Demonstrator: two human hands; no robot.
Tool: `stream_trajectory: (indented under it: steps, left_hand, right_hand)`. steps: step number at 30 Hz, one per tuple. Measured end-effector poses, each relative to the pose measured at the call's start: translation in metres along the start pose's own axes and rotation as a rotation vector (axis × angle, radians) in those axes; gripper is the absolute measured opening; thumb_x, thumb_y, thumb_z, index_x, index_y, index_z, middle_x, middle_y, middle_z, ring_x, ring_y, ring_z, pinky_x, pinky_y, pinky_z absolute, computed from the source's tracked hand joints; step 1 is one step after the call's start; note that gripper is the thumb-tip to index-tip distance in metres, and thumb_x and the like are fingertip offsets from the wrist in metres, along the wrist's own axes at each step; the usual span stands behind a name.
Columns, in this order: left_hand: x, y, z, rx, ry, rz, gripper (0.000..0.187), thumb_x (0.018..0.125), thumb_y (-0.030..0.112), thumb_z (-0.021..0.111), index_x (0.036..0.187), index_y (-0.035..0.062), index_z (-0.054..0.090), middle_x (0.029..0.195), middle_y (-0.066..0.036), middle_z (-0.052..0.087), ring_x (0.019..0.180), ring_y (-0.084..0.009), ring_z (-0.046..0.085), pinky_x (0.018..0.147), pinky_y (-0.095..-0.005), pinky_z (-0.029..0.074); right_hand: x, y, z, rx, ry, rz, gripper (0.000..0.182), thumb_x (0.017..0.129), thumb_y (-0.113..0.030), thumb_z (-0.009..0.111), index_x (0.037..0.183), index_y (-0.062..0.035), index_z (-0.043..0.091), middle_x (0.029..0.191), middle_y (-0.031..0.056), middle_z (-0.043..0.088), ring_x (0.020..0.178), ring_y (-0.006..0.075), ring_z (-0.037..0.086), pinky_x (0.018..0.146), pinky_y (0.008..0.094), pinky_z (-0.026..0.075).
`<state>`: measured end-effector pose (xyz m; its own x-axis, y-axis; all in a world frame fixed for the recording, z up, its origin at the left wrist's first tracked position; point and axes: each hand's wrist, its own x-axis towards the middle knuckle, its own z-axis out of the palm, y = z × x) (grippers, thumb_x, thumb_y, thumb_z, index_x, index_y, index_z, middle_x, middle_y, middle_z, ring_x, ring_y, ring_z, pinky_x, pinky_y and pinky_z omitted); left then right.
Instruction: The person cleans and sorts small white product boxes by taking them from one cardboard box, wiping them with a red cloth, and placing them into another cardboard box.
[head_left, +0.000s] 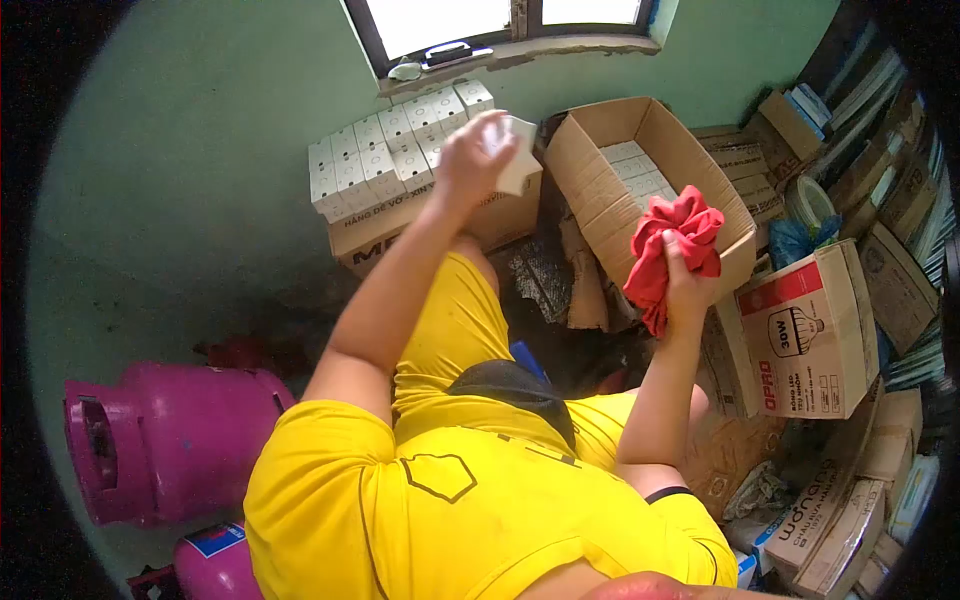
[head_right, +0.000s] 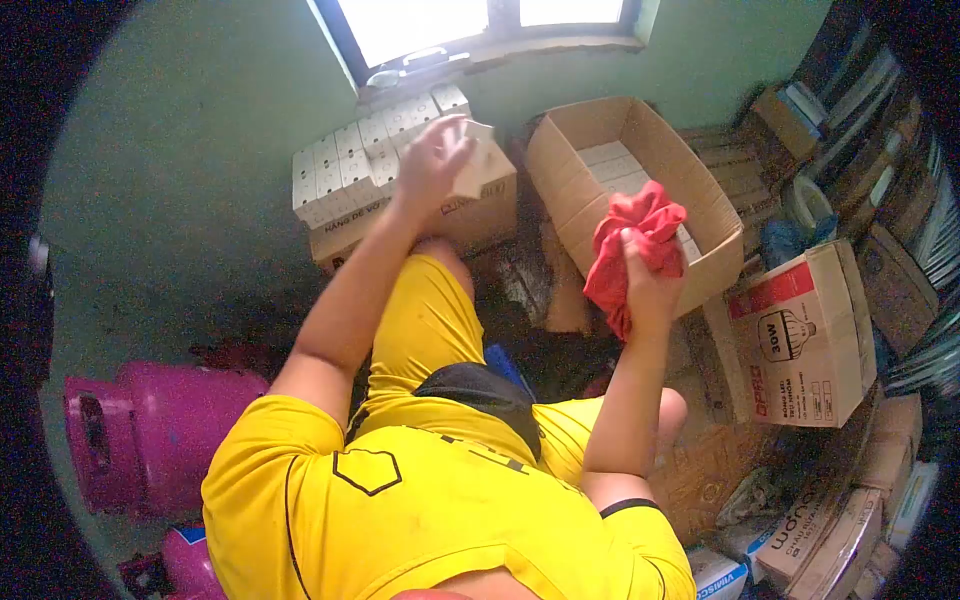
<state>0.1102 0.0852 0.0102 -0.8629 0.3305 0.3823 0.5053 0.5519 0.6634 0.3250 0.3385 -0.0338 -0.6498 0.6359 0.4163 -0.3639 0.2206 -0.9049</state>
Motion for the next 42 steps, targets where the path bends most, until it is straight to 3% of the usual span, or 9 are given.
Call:
stream_trajectory:
  steps: [3, 6, 14, 18, 23, 25, 29, 32, 42]
  left_hand:
    - [0.038, -0.052, -0.010, 0.593, -0.060, -0.243, 0.057, 0.087, 0.064, 0.053, 0.131, 0.0278, 0.064, 0.109, -0.013, 0.073, 0.113, -0.0349, 0.062, 0.105, -0.0551, 0.035]
    - [0.053, -0.077, -0.026, 0.789, -0.115, -0.398, 0.058, 0.087, 0.065, 0.053, 0.132, 0.0306, 0.063, 0.122, -0.008, 0.069, 0.130, -0.0329, 0.051, 0.113, -0.0558, 0.024]
    - [0.078, -0.151, -0.020, 0.898, -0.207, -0.663, 0.072, 0.086, 0.074, 0.052, 0.140, 0.0251, 0.057, 0.139, -0.006, 0.059, 0.139, -0.0316, 0.041, 0.115, -0.0555, 0.023]
    - [0.056, -0.134, -0.022, 0.859, -0.102, -0.416, 0.083, 0.081, 0.075, 0.060, 0.148, 0.0267, 0.047, 0.148, -0.005, 0.051, 0.143, -0.0309, 0.035, 0.116, -0.0581, 0.020]
    - [0.027, -0.146, -0.034, 0.976, -0.218, -0.202, 0.095, 0.070, 0.071, 0.072, 0.149, 0.0268, 0.045, 0.152, -0.001, 0.047, 0.147, -0.0309, 0.026, 0.116, -0.0649, 0.014]
    - [0.019, -0.147, -0.034, 0.985, -0.189, -0.208, 0.084, 0.075, 0.060, 0.075, 0.147, 0.0257, 0.048, 0.152, 0.003, 0.047, 0.148, -0.0297, 0.025, 0.115, -0.0665, 0.015]
    - [0.011, -0.165, -0.027, 0.994, -0.083, -0.198, 0.068, 0.083, 0.051, 0.073, 0.142, 0.0248, 0.053, 0.149, 0.006, 0.050, 0.145, -0.0300, 0.029, 0.116, -0.0650, 0.016]
    - [0.016, -0.167, -0.027, 0.982, -0.082, -0.221, 0.067, 0.082, 0.050, 0.073, 0.142, 0.0248, 0.054, 0.149, 0.006, 0.050, 0.145, -0.0302, 0.030, 0.116, -0.0655, 0.016]
    - [0.024, -0.154, -0.038, 0.987, -0.164, -0.320, 0.074, 0.081, 0.051, 0.074, 0.146, 0.0302, 0.046, 0.150, 0.004, 0.047, 0.145, -0.0334, 0.030, 0.115, -0.0703, 0.014]
  right_hand:
    - [0.002, -0.002, -0.002, 0.084, 0.130, 0.078, 0.041, 0.090, -0.013, 0.073, 0.126, -0.0002, 0.058, 0.118, 0.0054, 0.064, 0.104, 0.0147, 0.062, 0.093, 0.0308, 0.049]
    - [0.006, 0.001, -0.001, 0.320, 0.233, 0.196, 0.047, 0.089, -0.011, 0.073, 0.131, -0.0014, 0.055, 0.124, 0.0071, 0.062, 0.109, 0.0167, 0.061, 0.095, 0.0322, 0.050]
    - [0.013, 0.012, -0.023, 0.195, 0.216, 0.086, 0.049, 0.088, -0.009, 0.074, 0.132, 0.0003, 0.055, 0.124, 0.0090, 0.063, 0.108, 0.0173, 0.063, 0.096, 0.0324, 0.050]
    - [0.015, 0.010, -0.041, 0.175, 0.226, 0.123, 0.050, 0.088, -0.012, 0.075, 0.132, 0.0006, 0.054, 0.123, 0.0090, 0.063, 0.109, 0.0170, 0.062, 0.096, 0.0325, 0.049]
    - [0.028, 0.005, -0.123, -0.371, 0.127, 0.075, 0.035, 0.091, -0.020, 0.072, 0.120, -0.0005, 0.066, 0.116, 0.0095, 0.070, 0.106, 0.0181, 0.064, 0.096, 0.0350, 0.049]
    - [0.033, 0.028, -0.164, -0.446, 0.285, 0.155, 0.038, 0.090, -0.027, 0.072, 0.118, -0.0005, 0.069, 0.116, 0.0106, 0.071, 0.106, 0.0202, 0.065, 0.096, 0.0356, 0.048]
    - [0.035, 0.082, -0.228, -0.307, 0.662, 0.431, 0.061, 0.084, -0.036, 0.076, 0.130, 0.0013, 0.062, 0.130, 0.0131, 0.064, 0.114, 0.0223, 0.063, 0.098, 0.0350, 0.048]
    - [0.038, 0.148, -0.290, -0.214, 0.606, 0.422, 0.056, 0.086, -0.043, 0.069, 0.124, -0.0025, 0.066, 0.125, 0.0114, 0.066, 0.108, 0.0246, 0.065, 0.097, 0.0373, 0.050]
    - [0.036, 0.137, -0.234, 0.298, 0.646, 0.767, 0.047, 0.092, -0.050, 0.055, 0.110, -0.0088, 0.070, 0.112, 0.0077, 0.070, 0.099, 0.0260, 0.068, 0.091, 0.0395, 0.054]
